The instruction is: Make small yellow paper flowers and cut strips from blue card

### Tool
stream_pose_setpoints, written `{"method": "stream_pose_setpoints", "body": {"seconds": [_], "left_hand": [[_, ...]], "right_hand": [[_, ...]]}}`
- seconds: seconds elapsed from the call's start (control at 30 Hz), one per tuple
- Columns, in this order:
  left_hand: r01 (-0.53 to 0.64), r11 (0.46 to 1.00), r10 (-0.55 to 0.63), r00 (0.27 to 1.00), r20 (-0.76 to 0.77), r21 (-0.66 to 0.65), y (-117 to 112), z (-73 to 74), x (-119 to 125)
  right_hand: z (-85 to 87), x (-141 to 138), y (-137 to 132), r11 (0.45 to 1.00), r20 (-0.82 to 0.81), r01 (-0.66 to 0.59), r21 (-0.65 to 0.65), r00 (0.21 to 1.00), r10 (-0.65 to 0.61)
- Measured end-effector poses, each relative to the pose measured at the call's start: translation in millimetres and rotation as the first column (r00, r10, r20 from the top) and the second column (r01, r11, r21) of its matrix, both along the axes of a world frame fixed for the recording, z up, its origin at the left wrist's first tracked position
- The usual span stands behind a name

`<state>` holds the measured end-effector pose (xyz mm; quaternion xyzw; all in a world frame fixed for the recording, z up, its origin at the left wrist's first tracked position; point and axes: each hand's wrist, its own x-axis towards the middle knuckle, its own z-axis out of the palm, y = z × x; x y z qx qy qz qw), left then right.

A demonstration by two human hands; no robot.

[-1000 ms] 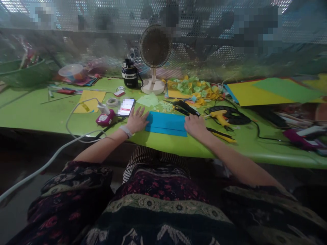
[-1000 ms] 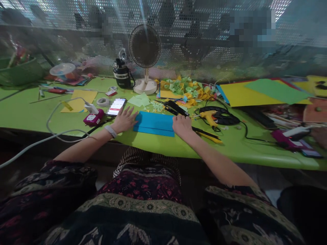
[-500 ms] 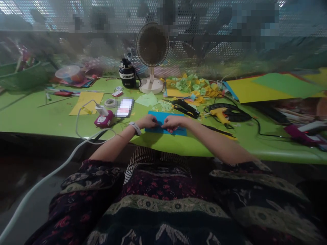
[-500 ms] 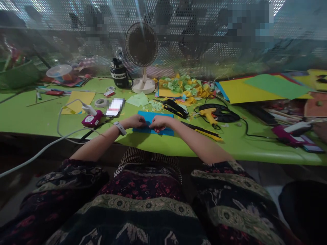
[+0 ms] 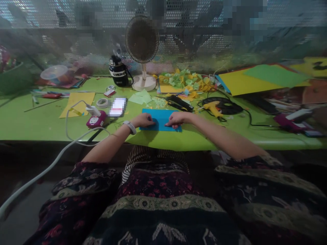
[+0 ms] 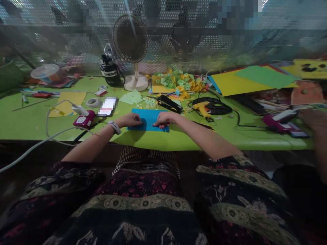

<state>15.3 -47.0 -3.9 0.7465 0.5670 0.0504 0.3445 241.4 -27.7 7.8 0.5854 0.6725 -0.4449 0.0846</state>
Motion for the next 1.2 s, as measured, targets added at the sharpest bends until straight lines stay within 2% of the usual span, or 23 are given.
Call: {"method": "stream_pose_setpoints", "body": {"seconds": [0.13, 0.23, 0.37, 0.5, 0.6, 0.93, 1.2], "left_hand": [[0.002, 1.0, -0.002, 1.0, 0.027, -0.02, 1, 1.2, -4], [-0.007, 0.999, 0.007, 1.0, 0.023, -0.032, 5, 6.2, 2], [0.02, 0.997, -0.018, 0.999, 0.027, -0.074, 12, 14.2, 37], [0.092, 0.984, -0.088, 0.996, 0.033, -0.15, 13, 12.7, 78], [0.104, 0.981, -0.103, 0.995, 0.014, -0.164, 13, 6.6, 85], [0.069, 0.967, -0.069, 0.998, 0.01, -0.244, 20, -1.0, 50], [-0.047, 0.965, 0.018, 0.993, -0.115, -0.259, 19, 7.0, -40]], "right_hand": [[3.0, 37, -5, 1.0, 0.047, 0.01, -0.022, 0.999, -0.009], [5.7, 50, -10, 0.998, 0.052, 0.064, -0.025, 0.997, -0.062], [7.0, 51, -12, 0.997, 0.029, 0.077, -0.033, 0.997, -0.076], [3.9, 51, -10, 0.998, 0.031, 0.062, -0.023, 0.998, -0.062], [1.5, 53, -10, 0.997, 0.011, 0.073, -0.016, 0.997, -0.072], [2.4, 59, -9, 0.996, 0.001, 0.079, -0.039, 0.997, -0.079], [-1.7, 70, -6, 0.997, 0.009, 0.078, -0.021, 0.997, -0.078]]}}
